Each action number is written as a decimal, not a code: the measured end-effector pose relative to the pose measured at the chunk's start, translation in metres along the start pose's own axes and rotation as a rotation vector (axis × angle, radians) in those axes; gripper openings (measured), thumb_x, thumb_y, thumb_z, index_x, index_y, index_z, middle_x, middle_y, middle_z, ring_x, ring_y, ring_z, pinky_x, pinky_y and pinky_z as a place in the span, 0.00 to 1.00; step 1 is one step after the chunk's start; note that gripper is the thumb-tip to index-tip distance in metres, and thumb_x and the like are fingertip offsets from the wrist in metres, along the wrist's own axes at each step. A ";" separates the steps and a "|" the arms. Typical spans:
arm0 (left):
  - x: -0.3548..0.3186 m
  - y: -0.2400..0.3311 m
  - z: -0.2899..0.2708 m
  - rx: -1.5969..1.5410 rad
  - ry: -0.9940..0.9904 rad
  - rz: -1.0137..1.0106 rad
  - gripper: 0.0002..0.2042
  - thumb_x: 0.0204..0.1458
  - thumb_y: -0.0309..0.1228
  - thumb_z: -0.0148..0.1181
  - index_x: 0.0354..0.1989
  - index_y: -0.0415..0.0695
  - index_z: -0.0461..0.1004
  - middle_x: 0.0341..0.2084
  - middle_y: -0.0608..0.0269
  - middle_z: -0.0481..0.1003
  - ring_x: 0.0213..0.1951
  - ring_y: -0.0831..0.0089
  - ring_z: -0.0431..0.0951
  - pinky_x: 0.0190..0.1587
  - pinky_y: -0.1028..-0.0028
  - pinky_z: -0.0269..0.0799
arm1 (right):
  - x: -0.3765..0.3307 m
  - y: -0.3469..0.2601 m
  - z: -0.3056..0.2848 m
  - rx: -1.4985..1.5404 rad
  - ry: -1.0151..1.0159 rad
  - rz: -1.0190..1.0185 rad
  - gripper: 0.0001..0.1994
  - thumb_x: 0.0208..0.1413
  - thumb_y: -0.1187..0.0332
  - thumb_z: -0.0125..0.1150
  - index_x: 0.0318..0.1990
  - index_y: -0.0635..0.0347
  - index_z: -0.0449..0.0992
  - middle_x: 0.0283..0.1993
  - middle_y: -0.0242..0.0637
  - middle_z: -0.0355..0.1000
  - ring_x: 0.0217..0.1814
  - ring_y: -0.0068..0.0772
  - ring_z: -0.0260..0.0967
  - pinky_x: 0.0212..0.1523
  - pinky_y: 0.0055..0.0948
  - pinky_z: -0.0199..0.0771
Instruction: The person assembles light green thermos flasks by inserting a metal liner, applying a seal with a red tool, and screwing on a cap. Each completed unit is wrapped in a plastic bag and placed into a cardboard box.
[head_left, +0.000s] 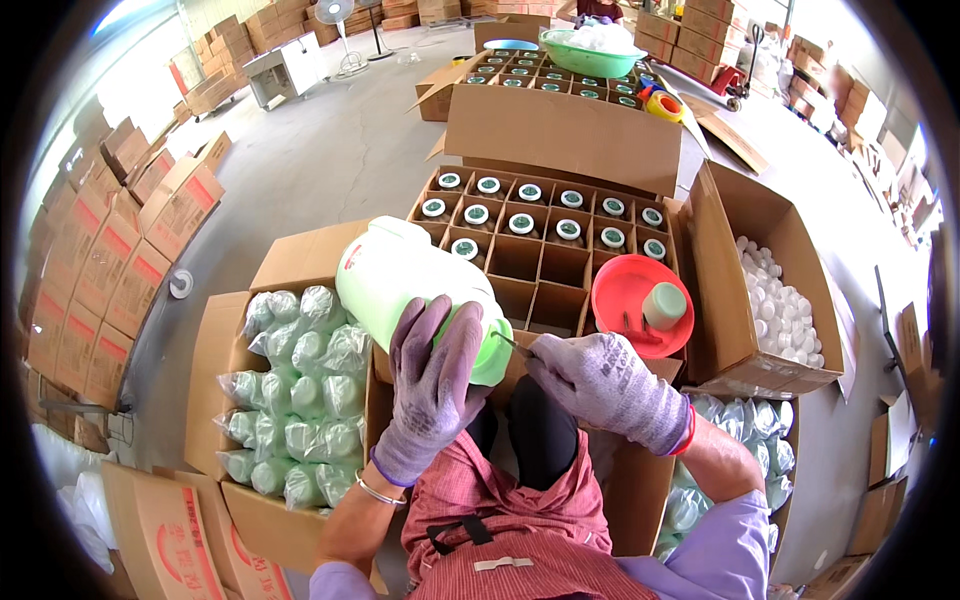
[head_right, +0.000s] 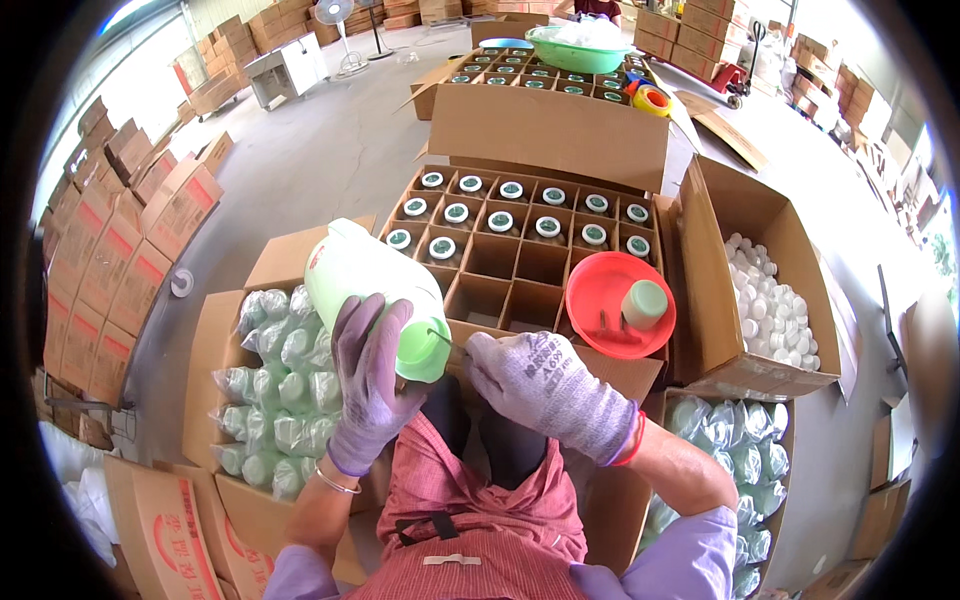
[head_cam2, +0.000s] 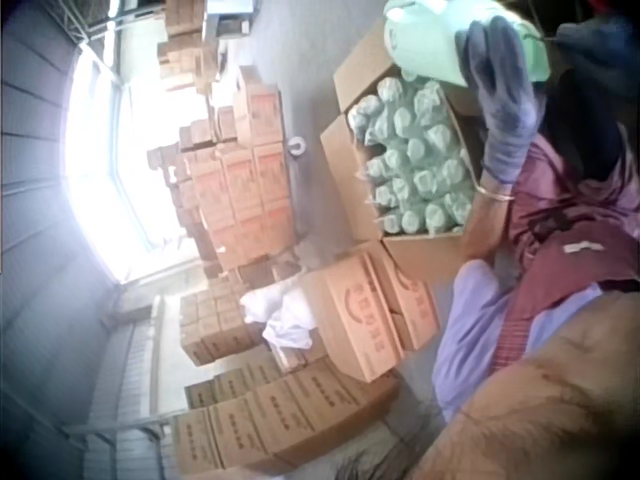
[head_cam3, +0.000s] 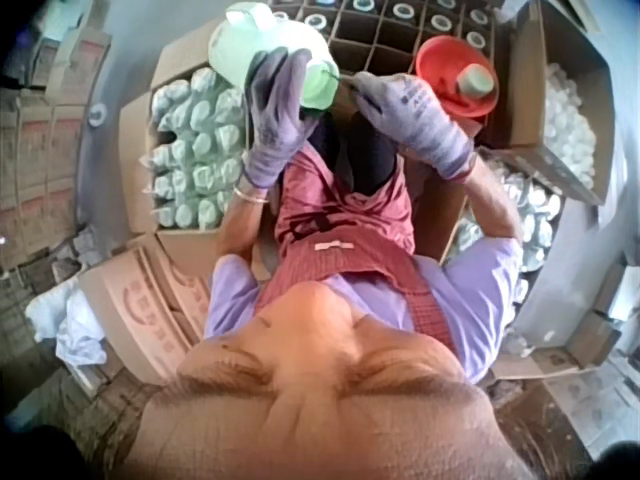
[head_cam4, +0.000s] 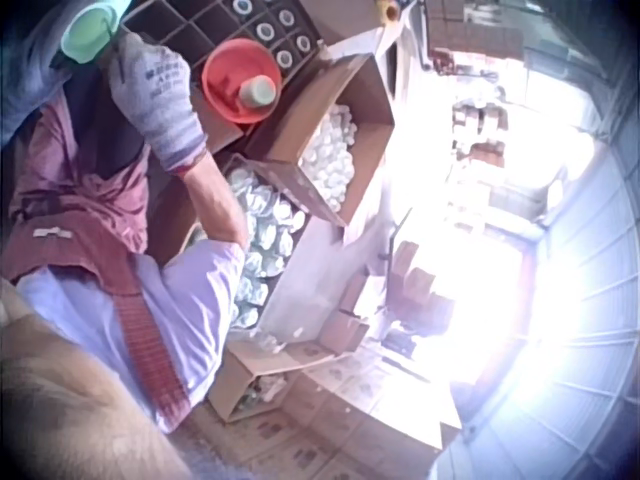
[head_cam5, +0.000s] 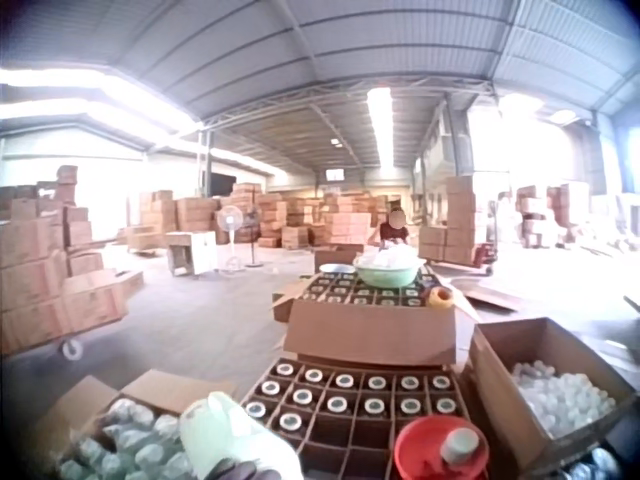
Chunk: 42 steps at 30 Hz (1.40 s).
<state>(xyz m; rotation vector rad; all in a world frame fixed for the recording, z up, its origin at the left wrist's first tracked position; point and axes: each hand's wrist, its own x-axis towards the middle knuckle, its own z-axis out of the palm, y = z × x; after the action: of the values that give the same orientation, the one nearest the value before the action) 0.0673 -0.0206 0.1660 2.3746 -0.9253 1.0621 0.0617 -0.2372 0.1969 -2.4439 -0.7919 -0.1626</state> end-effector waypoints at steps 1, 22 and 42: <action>0.001 0.000 0.000 -0.005 0.012 0.016 0.44 0.31 0.24 0.73 0.63 0.36 0.60 0.59 0.52 0.69 0.60 0.48 0.67 0.64 0.47 0.59 | -0.001 0.001 0.002 -0.071 0.027 0.002 0.09 0.61 0.66 0.54 0.33 0.62 0.70 0.20 0.47 0.70 0.26 0.50 0.74 0.27 0.43 0.72; -0.015 -0.004 0.022 -0.141 0.244 -0.249 0.43 0.42 0.33 0.76 0.65 0.37 0.56 0.58 0.52 0.69 0.59 0.47 0.66 0.64 0.46 0.59 | -0.026 0.212 0.056 -0.374 0.163 0.681 0.21 0.56 0.60 0.60 0.54 0.62 0.74 0.50 0.54 0.74 0.53 0.56 0.72 0.53 0.49 0.72; -0.003 -0.003 0.009 -0.066 0.265 0.148 0.25 0.55 0.38 0.63 0.57 0.43 0.61 0.55 0.47 0.70 0.56 0.47 0.70 0.63 0.43 0.60 | -0.008 -0.020 0.046 0.089 0.626 -0.289 0.16 0.44 0.60 0.72 0.40 0.54 0.80 0.66 0.50 0.61 0.69 0.64 0.52 0.67 0.63 0.49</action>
<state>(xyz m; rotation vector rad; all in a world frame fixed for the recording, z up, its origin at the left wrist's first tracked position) 0.0725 -0.0227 0.1577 2.0744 -1.0312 1.3421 0.0413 -0.2021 0.1659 -1.9984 -0.8247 -0.9257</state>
